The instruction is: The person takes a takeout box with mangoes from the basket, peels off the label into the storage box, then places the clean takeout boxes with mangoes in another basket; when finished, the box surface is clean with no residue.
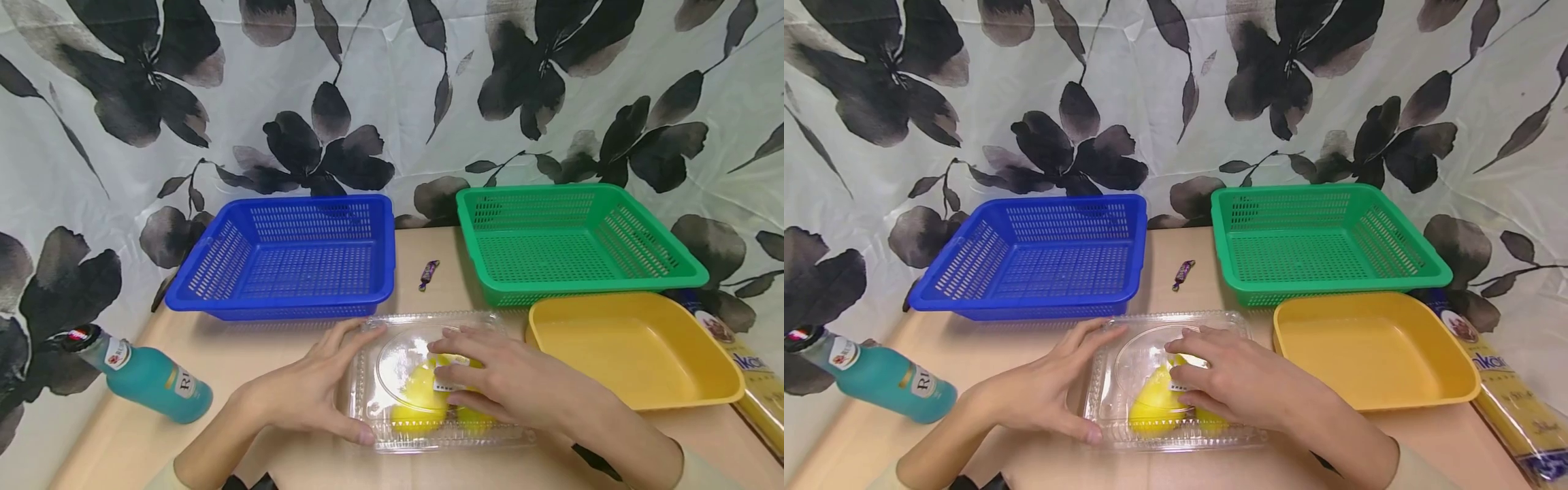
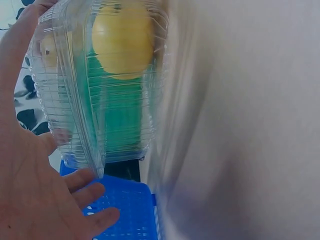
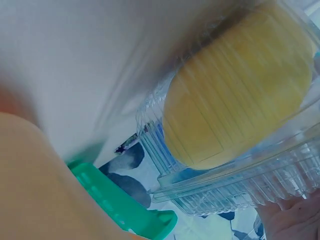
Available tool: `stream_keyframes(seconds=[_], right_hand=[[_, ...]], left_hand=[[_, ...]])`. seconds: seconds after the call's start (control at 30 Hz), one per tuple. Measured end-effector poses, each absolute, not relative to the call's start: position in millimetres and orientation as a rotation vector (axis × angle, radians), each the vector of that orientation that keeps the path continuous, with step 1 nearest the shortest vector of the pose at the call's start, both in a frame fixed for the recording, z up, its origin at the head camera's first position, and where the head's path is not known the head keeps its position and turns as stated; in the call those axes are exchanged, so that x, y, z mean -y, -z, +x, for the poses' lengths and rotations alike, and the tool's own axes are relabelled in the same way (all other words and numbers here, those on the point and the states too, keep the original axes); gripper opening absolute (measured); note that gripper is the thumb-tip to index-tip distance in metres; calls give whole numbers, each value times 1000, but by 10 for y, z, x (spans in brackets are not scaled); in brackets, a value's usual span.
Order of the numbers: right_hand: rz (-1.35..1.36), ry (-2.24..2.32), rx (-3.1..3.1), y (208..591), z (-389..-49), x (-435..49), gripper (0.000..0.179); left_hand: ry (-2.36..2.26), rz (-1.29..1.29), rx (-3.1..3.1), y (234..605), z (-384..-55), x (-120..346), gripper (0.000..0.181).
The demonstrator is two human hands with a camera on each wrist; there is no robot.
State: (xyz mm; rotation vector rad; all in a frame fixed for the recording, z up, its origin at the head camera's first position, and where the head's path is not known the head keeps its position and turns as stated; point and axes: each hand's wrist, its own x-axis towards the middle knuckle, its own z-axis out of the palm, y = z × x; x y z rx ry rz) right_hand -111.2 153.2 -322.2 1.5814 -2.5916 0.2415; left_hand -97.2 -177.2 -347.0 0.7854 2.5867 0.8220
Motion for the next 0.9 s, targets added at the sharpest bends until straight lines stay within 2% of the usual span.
stream_keyframes(seconds=[0.2, 0.57, 0.9], right_hand=[[1657, -279, 2461, 3244, -1143, -1517, 18], [1592, -462, 2667, 3159, -1163, -1487, 22], [1560, -681, 2670, 3100, -1215, -1530, 13]], left_hand=[[-833, 766, -2559, 3463, -992, 1763, 126], [-862, 744, -2523, 3460, -1013, 1765, 125], [-833, 718, -2531, 3470, -1016, 1761, 124]])
